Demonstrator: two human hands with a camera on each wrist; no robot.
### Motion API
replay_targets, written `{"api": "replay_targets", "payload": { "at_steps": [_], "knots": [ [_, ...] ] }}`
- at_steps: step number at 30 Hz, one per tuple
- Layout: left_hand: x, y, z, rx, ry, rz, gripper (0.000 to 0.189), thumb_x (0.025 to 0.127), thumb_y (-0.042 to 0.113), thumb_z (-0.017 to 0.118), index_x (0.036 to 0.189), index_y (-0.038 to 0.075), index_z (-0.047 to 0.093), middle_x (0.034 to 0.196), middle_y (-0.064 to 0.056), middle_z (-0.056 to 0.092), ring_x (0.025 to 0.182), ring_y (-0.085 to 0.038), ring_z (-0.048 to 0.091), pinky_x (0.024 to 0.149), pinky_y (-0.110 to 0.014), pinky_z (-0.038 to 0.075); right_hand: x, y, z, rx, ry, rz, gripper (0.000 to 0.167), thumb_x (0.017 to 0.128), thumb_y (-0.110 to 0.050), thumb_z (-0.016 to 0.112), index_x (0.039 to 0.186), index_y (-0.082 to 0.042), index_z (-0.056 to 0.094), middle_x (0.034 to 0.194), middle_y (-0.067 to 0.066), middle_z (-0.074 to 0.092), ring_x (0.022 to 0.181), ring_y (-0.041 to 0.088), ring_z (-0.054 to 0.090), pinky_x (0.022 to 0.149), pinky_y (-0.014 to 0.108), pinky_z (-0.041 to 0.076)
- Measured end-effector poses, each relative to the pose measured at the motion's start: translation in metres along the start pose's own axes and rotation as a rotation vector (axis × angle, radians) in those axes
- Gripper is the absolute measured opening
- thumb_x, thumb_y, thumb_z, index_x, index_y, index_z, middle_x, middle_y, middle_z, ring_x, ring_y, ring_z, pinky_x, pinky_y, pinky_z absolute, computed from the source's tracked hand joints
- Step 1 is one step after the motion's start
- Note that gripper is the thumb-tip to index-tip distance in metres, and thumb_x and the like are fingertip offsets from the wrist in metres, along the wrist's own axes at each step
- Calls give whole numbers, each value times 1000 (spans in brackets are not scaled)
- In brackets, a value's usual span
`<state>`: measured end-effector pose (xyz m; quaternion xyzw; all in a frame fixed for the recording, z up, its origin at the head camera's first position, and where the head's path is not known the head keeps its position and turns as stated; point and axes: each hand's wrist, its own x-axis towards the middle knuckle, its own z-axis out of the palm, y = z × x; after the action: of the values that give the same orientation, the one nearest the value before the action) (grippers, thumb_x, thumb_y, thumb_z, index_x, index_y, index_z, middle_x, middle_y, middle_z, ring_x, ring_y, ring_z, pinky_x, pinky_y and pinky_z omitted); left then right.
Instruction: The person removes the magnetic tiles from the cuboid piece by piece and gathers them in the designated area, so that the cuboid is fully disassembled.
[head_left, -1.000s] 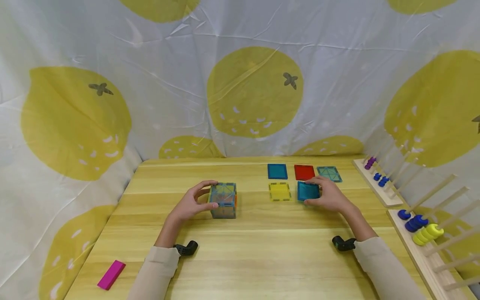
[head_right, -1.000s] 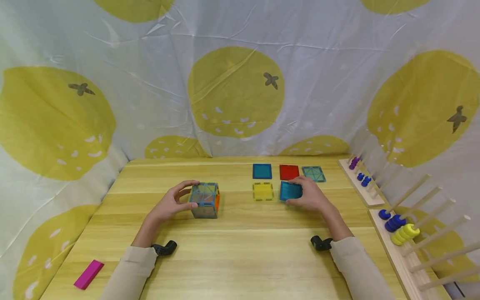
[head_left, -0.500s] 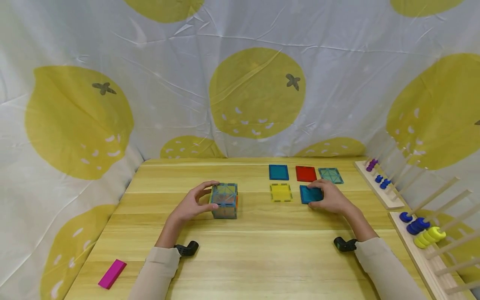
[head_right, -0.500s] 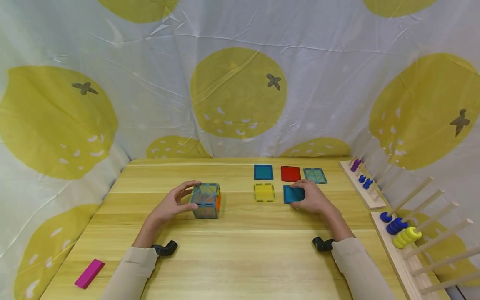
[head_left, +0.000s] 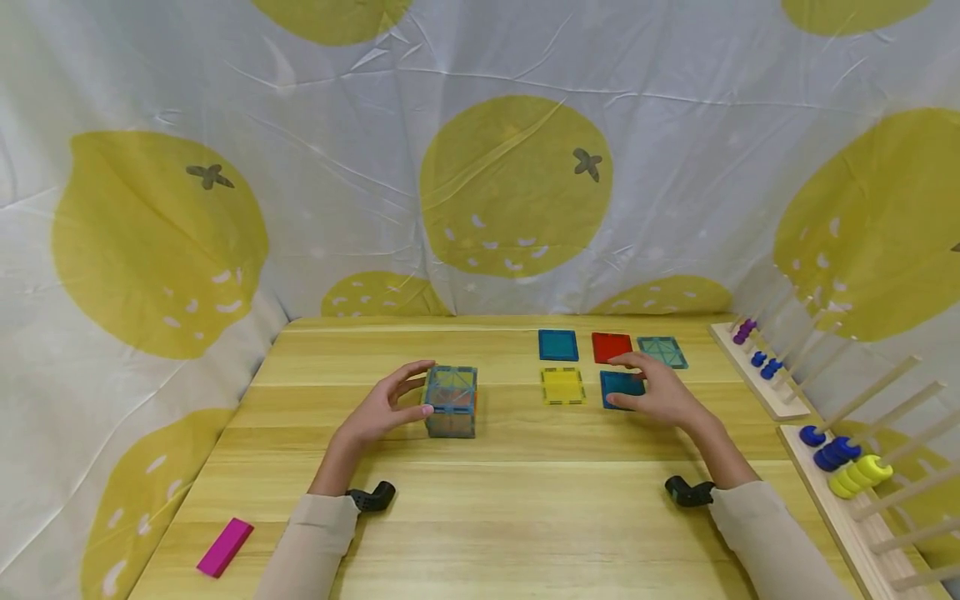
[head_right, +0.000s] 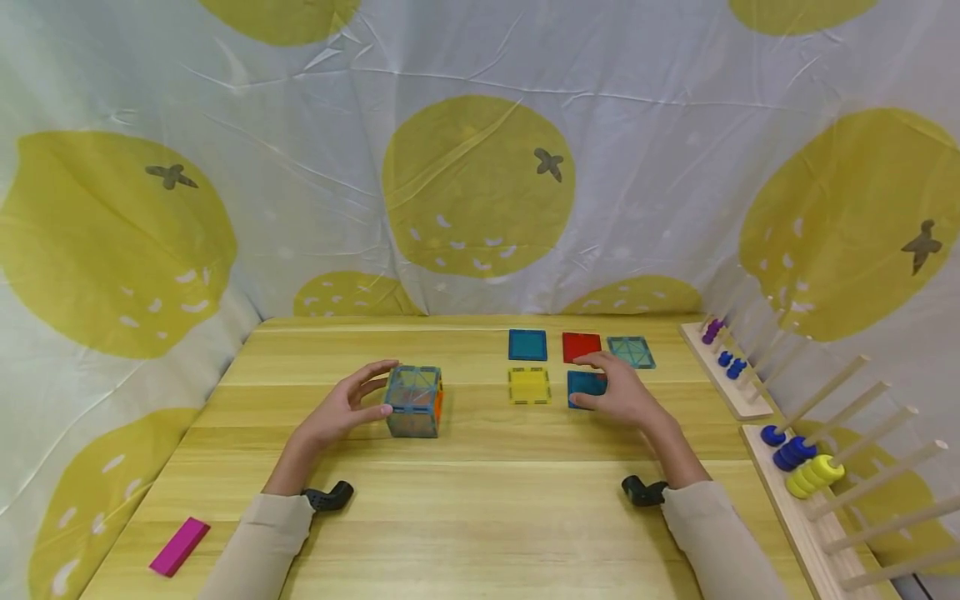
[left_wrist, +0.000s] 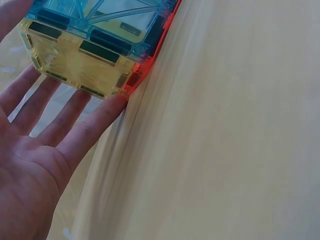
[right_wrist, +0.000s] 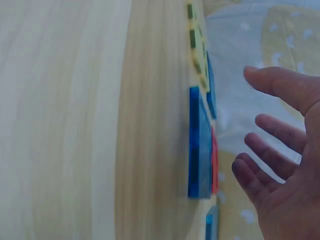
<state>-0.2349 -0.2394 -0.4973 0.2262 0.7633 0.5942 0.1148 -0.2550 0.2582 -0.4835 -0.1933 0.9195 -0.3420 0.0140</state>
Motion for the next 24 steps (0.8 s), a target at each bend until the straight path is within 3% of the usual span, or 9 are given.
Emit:
{"api": "replay_targets", "payload": {
  "at_steps": [4,12,21,24],
  "knots": [
    [3,-3,3,4,-7,18,72,99,13,71,160,20,35,169,-8,26,153,-43,29,103,-42,55,4,-13,6,72,27,-65,60,92,-23,81,142,1,56,140,23,58,125,46,56,102,61,51],
    [5,-5,7,-3,-5,40,70,99,12,70,160,20,36,169,-9,25,152,-44,29,100,-38,56,15,-42,30,217,30,-85,59,93,-24,80,142,-3,56,138,22,60,118,40,62,101,56,53],
    [3,-5,8,-4,5,19,71,98,14,71,159,25,36,169,-6,27,152,-42,30,108,-53,50,32,-78,64,314,-43,-78,59,94,-33,78,144,-12,56,138,18,62,116,30,66,103,48,55],
    [4,-5,7,-3,6,26,71,99,14,71,159,25,37,169,-5,27,152,-41,31,107,-51,51,37,-89,74,335,-56,-84,60,93,-34,79,144,-13,56,138,18,62,114,27,67,102,47,56]
  ]
}}
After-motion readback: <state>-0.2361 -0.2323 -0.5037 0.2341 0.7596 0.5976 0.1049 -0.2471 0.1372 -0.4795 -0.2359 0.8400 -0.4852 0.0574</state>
